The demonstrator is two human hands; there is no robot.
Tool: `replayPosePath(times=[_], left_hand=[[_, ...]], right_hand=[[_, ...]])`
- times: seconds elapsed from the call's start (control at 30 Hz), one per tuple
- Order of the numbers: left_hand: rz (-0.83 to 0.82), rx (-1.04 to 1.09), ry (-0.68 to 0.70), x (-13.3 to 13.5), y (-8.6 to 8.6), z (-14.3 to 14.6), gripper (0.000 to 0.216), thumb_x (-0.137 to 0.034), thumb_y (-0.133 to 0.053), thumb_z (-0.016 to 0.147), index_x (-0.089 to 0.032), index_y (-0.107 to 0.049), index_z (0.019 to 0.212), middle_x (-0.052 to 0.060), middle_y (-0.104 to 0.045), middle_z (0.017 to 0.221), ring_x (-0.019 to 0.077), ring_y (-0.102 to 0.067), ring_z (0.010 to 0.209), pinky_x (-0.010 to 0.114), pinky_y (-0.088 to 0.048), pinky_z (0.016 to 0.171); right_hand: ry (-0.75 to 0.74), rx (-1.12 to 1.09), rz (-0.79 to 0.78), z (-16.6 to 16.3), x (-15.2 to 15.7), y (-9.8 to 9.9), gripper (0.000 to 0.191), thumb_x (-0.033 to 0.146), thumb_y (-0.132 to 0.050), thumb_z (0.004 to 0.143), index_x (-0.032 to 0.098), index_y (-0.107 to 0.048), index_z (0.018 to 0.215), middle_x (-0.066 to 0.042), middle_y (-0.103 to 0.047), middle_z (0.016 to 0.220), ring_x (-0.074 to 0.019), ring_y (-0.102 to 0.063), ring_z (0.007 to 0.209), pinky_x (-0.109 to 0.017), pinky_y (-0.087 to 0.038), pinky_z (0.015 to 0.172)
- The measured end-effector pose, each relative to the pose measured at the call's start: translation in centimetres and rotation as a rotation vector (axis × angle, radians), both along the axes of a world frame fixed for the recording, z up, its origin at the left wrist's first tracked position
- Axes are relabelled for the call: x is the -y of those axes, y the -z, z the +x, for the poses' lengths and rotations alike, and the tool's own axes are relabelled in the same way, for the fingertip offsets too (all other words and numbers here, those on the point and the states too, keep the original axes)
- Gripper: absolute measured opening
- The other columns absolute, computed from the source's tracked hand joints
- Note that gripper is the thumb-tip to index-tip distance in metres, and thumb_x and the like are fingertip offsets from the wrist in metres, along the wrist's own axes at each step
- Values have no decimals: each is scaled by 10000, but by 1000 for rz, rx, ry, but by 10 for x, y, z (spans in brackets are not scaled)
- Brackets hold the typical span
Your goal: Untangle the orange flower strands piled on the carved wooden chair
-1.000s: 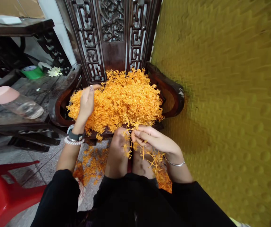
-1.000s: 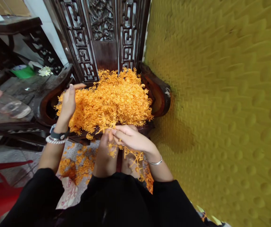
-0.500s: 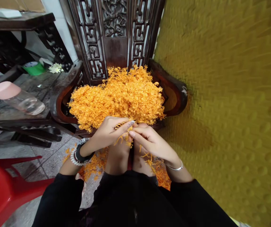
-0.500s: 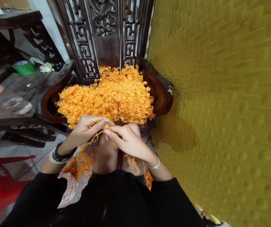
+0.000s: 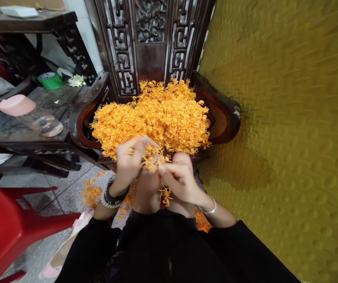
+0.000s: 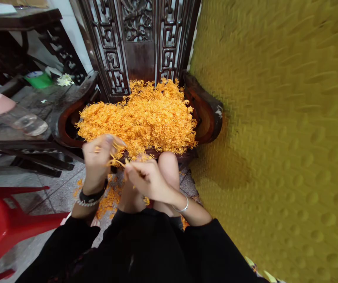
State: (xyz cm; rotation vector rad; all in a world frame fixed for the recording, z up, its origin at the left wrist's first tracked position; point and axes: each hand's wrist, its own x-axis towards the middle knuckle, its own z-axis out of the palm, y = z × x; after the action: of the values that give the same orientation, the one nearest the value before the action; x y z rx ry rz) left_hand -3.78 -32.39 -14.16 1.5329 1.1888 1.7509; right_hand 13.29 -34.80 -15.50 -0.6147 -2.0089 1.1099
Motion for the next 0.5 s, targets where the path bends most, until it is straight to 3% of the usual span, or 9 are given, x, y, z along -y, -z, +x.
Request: replayPosePath(times=[0.07,0.13,0.23,0.37,0.5], left_hand=[[211,293,-287,-14,-7,-19,376,-436,-542,896,-175,-627,639,-22,-433,506,39,-347,441,207,-272,458],[298,426,-298,-22,-15,-38,332,-459,-571,873,-180,-638,706,-61,-253,444,37,-212,408,208,-234,453],[210,314,-142,-16,-17,-46,302,-459,-567,872,-192,-657,764,-55,-235,432,61,-223,411,228,-205,442],[29,242,101,2,-4,-24,359,-419,-500,888,-192,-513,610,-3,-351,526,97,-333,479,256,-264,475],[-32,183,179,8,7,-11,554,-606,-333,895,-193,-349,526,17,-321,550,125,-328,504,299,-269,497]], right_hand=[[-24,16,-86,1,7,7,328,259,-429,955,129,-507,664,12,-437,542,-58,-346,477,-211,-262,458],[53,20,-152,4,10,10,332,294,-424,962,130,-511,687,16,-415,538,-59,-322,461,-221,-230,439],[156,-4,-137,11,3,5,362,322,-399,976,131,-528,696,20,-373,531,-67,-316,472,-231,-236,460],[104,30,-6,13,-8,-4,334,280,-424,971,127,-555,704,3,-430,595,-75,-378,554,-230,-295,549],[90,120,-36,12,-8,-3,317,293,-417,976,128,-575,757,21,-392,570,-69,-330,505,-236,-257,505]])
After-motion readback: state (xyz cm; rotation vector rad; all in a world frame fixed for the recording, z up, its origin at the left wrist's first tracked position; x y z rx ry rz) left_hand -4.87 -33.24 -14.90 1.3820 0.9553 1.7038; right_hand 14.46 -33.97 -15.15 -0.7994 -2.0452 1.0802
